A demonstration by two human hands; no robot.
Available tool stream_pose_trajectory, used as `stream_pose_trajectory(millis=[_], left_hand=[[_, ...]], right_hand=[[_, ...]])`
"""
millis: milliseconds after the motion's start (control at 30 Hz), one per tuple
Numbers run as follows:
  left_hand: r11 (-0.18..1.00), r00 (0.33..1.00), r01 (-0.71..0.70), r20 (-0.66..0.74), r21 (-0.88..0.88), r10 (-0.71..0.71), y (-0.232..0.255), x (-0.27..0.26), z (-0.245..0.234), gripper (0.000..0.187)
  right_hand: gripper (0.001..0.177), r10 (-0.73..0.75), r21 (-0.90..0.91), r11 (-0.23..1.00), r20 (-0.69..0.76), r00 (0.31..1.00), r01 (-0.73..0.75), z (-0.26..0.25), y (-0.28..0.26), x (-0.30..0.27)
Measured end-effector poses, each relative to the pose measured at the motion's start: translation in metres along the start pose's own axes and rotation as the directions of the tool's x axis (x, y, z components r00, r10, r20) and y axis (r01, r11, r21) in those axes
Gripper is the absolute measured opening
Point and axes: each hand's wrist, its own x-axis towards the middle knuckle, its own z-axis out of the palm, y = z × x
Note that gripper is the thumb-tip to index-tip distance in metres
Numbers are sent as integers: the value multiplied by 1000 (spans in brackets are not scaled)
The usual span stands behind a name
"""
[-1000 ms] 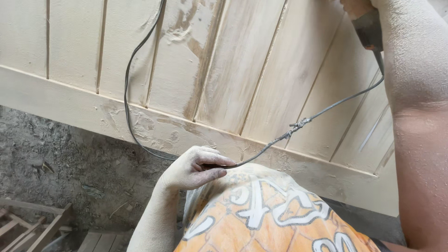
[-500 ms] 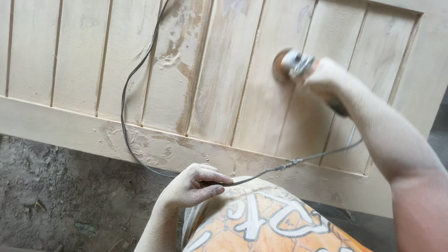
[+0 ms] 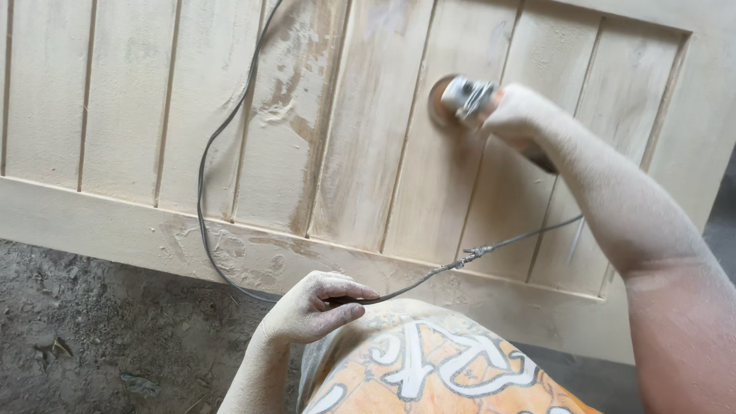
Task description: The person uses a power sander to smooth the surface of a wooden door.
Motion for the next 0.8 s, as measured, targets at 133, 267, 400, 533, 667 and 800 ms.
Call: stream_pose_trajectory(millis=[133, 267, 400, 533, 667, 800], left_hand=[[995, 995, 89, -36, -54, -91, -1, 1, -6, 31], [986, 988, 124, -78, -116, -133, -6, 0, -9, 35], [979, 985, 125, -95, -163, -142, -8, -3, -6, 35], [963, 978, 175, -78, -203, -194, -8, 3, -1, 36], [992, 997, 80, -5, -95, -81, -4, 8, 5, 33], [992, 995, 96, 24, -88, -94, -2, 9, 9, 32]], right_hand=[[57, 59, 73, 996, -106, 993, -51, -53, -1, 49], [51, 200, 363, 921, -123, 972, -143, -82, 5, 52], [52, 204, 373, 919, -174, 963, -127, -88, 20, 36], [52, 275, 355, 909, -123, 953, -217, -70, 42, 11], [39, 75, -93, 993, 9, 997, -74, -13, 40, -36], [38, 33, -77, 997, 167, 985, -20, 57, 33, -114]])
